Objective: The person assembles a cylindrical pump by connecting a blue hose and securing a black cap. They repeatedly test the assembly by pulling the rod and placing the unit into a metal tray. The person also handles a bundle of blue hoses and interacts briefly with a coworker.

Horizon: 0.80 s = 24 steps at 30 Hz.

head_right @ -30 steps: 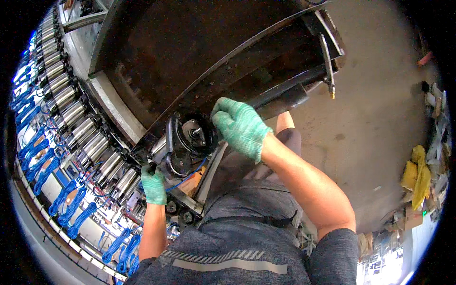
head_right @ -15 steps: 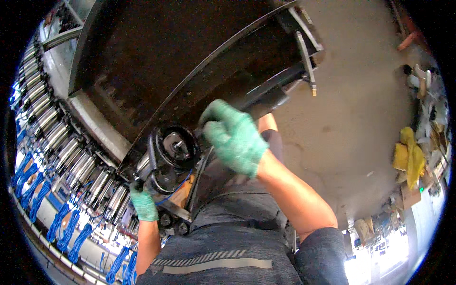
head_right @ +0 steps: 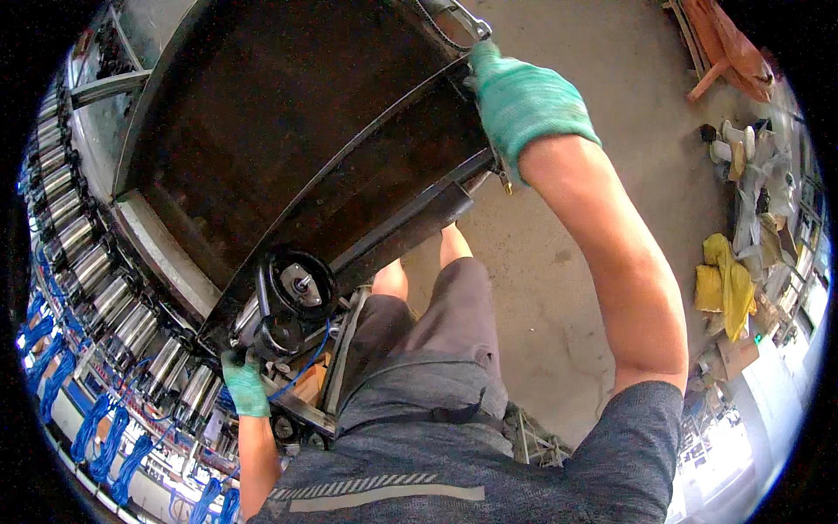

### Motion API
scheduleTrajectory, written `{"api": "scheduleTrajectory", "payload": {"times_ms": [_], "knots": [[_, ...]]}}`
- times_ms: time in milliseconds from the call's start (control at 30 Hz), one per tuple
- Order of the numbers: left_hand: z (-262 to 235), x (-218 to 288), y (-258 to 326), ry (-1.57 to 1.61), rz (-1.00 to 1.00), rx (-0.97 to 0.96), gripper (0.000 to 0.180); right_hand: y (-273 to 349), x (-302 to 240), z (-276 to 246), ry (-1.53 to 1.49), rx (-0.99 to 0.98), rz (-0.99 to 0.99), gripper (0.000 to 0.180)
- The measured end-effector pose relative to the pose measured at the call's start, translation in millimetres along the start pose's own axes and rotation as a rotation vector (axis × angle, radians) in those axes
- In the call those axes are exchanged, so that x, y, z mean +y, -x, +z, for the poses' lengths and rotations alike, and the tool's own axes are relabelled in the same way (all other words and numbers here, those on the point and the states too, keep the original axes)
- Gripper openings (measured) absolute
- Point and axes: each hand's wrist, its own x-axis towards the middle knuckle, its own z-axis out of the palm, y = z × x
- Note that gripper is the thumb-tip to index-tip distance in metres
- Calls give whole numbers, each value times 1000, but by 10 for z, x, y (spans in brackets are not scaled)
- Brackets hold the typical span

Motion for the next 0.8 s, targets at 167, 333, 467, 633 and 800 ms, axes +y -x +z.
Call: {"api": "scheduleTrajectory", "payload": {"times_ms": [167, 333, 467, 633, 800], "knots": [[11, -7, -10, 4, -29, 17, 64, -52, -72, 160, -64, 160, -50, 32], [45, 36, 16, -40, 13, 19, 48, 324, -15, 144, -359, 444, -12, 41], [85, 188, 57, -78, -42, 12, 51, 956, -112, 185, -411, 86, 241, 47], [20, -2, 1, -67, -20, 54, 52, 1051, -188, 565, -622, 92, 337, 41], [140, 198, 37, 26, -121, 76, 39, 986, -229, 563, -695, 186, 374, 27]]}}
